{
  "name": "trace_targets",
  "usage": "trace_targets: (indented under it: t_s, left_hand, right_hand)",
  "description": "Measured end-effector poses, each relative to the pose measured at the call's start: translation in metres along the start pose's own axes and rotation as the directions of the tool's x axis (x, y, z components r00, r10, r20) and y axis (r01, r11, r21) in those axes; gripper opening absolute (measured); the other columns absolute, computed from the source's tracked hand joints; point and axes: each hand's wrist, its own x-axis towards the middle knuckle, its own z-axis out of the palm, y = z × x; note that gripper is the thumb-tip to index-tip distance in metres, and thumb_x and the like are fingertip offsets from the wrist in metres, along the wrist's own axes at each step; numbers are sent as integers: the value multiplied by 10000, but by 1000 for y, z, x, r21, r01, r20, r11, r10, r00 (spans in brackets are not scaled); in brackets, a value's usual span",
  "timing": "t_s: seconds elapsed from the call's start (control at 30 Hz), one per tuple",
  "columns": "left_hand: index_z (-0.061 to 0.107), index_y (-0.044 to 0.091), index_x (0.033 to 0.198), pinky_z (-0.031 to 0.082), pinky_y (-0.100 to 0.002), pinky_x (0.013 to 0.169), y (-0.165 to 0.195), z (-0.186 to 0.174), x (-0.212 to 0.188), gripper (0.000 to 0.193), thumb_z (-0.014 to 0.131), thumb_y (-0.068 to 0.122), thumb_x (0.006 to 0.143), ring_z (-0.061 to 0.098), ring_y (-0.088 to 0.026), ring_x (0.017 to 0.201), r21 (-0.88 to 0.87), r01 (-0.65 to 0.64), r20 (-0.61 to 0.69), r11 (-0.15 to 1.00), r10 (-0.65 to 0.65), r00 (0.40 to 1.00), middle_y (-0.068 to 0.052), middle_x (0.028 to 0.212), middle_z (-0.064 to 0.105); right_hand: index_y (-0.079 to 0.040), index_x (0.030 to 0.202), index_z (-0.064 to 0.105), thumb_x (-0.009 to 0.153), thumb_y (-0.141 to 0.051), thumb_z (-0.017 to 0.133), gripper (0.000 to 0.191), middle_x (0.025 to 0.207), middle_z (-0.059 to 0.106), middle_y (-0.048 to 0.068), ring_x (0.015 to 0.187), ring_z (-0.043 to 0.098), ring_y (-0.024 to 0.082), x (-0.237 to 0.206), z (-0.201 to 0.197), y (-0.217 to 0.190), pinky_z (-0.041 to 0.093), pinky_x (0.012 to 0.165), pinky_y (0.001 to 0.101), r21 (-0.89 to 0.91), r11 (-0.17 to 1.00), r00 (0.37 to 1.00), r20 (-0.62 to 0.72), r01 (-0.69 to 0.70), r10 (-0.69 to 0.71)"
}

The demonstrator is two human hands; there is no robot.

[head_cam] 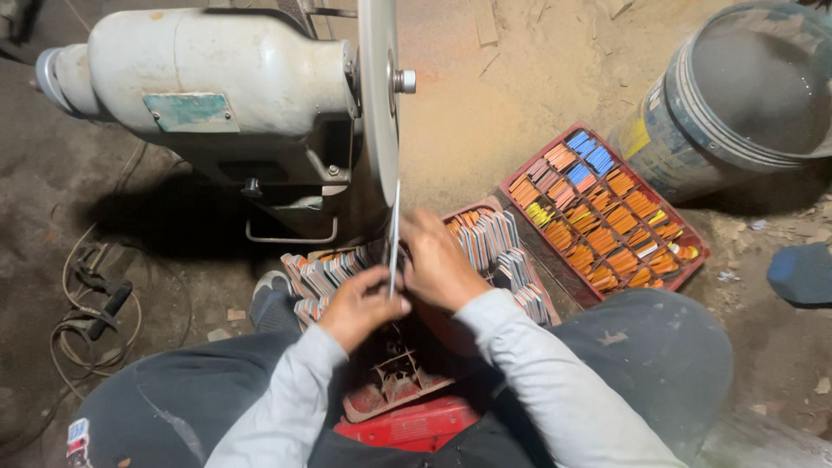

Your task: The person sits on the floor of a workshop and holds small flat pieces one at a time against a spinning disc sander to sand their edges. They turn each piece to sand different sides, then place the finished piece into a compartmented tray and pick up the next piece.

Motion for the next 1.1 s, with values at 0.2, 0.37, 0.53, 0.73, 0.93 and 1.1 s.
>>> trace_targets:
  t_s: [0.2, 0.37, 0.53, 0.73, 0.93, 1.1]
  left_hand:
    - [697, 25, 1161, 538, -371, 765, -4, 1, -9, 546, 930, 189, 695, 669, -327, 871, 746, -240, -165, 621, 521, 837, -189, 1006, 664]
    - [616, 46, 1252, 578, -258, 820, 8, 3, 36, 587, 870, 226, 755, 729, -117, 938, -109, -109, -50, 988, 104, 993, -47, 1076, 744]
    - [685, -39, 1075, 497, -301, 530, 30, -16, 76, 335, 807, 183, 855, 586, -149, 620, -159, -114, -46, 981, 108, 993, -59, 787, 662]
    - [662, -51, 1040, 465, -297, 507, 39, -23, 84, 262, 772, 144, 903, 562, -147, 609, -264, -122, 57, 957, 142, 988, -63, 759, 628]
    - [659, -43, 1093, 466, -286, 519, 27, -20, 51, 254, 751, 84, 894, 564, -142, 626, -313, -35, 95, 949, 68, 993, -65, 798, 637]
    - [677, 9, 1156, 526, -286, 653, 6, -17, 16, 354, 782, 85, 826, 650, -142, 752, -267, 69, 146, 961, -31, 989, -63, 886, 696]
  right_hand:
    - [-8, 1139, 727, 787, -2, 520, 408, 1081, 716, 240, 1073, 677, 399, -8, -30, 25, 522, 963, 429, 191, 981, 989, 150, -15, -14]
    - [15, 1329, 617, 775, 71, 480, 573, 1266, 623, 273, 1213, 603, 436, 10, -26, 18, 469, 1068, 444, 164, 982, 979, -195, 93, -60]
    - [60, 1439, 471, 732, 43, 684, 739, 1355, 512, 286, 1282, 502, 474, 54, -15, 20, 426, 1093, 453, 51, 993, 965, -246, 103, -87]
    - [94, 1443, 451, 705, 57, 642, 764, 1341, 509, 294, 1269, 490, 470, 66, -1, 30, 410, 1099, 464, -11, 996, 958, -275, 87, -87]
    - [93, 1330, 543, 706, 72, 593, 626, 1278, 542, 283, 1224, 507, 467, 40, 14, 14, 424, 1082, 475, -26, 998, 954, -294, 54, -59]
    - [75, 1316, 570, 690, 53, 591, 626, 1266, 572, 309, 1243, 520, 476, 6, 12, 1, 423, 1082, 475, -6, 998, 985, -158, 69, -69]
